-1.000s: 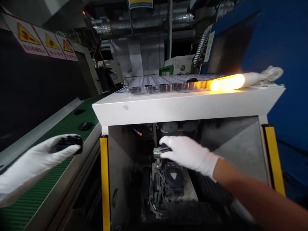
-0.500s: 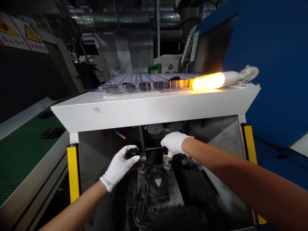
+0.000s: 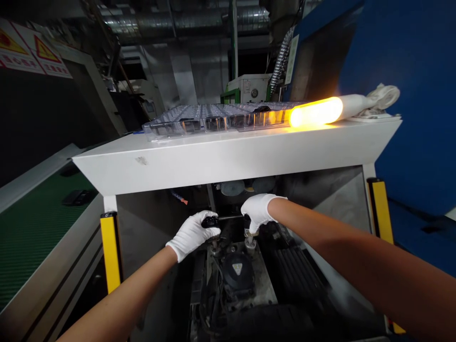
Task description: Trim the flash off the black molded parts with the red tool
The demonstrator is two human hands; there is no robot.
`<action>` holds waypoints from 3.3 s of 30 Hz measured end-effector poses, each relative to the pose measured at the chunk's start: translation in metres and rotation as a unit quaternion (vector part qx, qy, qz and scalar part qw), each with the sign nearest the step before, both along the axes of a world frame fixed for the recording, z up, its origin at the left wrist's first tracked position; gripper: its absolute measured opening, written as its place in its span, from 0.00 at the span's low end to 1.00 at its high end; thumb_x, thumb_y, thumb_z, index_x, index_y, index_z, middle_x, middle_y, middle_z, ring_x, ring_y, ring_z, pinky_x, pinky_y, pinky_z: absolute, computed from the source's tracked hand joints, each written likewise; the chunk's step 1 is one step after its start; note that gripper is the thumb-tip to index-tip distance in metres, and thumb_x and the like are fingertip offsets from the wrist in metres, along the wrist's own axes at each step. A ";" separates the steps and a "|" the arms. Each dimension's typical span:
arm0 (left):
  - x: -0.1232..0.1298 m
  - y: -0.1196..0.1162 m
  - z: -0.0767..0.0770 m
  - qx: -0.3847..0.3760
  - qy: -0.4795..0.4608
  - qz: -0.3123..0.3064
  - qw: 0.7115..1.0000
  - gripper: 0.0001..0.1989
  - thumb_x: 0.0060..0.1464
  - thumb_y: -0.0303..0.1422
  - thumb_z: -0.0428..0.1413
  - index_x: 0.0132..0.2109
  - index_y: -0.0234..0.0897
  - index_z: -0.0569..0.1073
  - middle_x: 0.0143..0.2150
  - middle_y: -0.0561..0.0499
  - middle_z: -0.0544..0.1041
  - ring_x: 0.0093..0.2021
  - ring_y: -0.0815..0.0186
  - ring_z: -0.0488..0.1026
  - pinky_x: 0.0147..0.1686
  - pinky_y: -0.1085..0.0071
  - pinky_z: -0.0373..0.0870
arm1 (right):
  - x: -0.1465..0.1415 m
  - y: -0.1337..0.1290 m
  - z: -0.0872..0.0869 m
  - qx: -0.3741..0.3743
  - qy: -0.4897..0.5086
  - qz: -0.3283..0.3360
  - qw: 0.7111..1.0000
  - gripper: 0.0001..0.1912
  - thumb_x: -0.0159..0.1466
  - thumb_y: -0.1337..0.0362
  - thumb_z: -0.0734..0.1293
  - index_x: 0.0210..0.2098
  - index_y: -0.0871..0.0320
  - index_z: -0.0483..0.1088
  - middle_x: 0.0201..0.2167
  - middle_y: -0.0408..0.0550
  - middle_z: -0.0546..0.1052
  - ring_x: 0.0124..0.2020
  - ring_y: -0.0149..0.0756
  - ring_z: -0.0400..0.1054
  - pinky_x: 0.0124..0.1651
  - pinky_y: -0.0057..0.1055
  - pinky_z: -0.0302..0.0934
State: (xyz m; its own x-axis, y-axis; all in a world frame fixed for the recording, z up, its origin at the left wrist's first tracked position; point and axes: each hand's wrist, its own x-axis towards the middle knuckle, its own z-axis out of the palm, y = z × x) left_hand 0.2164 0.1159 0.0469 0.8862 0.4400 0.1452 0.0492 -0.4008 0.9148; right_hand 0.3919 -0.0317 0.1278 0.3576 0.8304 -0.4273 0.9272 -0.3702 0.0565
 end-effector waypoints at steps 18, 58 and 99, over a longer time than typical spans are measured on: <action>-0.006 -0.002 0.028 0.191 0.095 0.051 0.976 0.14 0.46 0.42 0.64 0.40 0.40 0.80 0.39 0.46 0.81 0.40 0.55 0.76 0.43 0.63 0.70 | -0.018 -0.027 -0.047 0.318 0.123 -0.153 0.928 0.27 0.60 0.51 0.64 0.55 0.57 0.68 0.50 0.52 0.77 0.47 0.43 0.72 0.50 0.36 0.62; -0.032 -0.025 -0.045 -0.223 -0.168 0.153 0.948 0.18 0.53 0.33 0.59 0.52 0.36 0.73 0.54 0.43 0.76 0.56 0.62 0.72 0.61 0.64 0.64 | -0.091 -0.044 -0.093 0.671 0.071 -0.377 0.635 0.29 0.60 0.47 0.63 0.54 0.60 0.65 0.57 0.62 0.69 0.53 0.48 0.67 0.56 0.42 0.62; -0.025 -0.031 -0.007 -0.230 -0.083 0.233 0.941 0.15 0.39 0.42 0.60 0.27 0.39 0.64 0.25 0.56 0.64 0.29 0.68 0.60 0.33 0.70 0.59 | -0.108 0.010 -0.079 0.545 0.471 -0.364 0.591 0.11 0.51 0.57 0.69 0.29 0.57 0.71 0.25 0.45 0.75 0.27 0.36 0.71 0.32 0.33 0.63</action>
State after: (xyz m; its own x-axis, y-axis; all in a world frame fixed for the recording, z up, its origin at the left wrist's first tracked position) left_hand 0.1912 0.0852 0.0400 0.5640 0.8250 -0.0358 -0.0381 0.0693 0.9969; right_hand 0.2838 -0.0216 0.0483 0.8187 0.5693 -0.0752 -0.0701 -0.0310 -0.9971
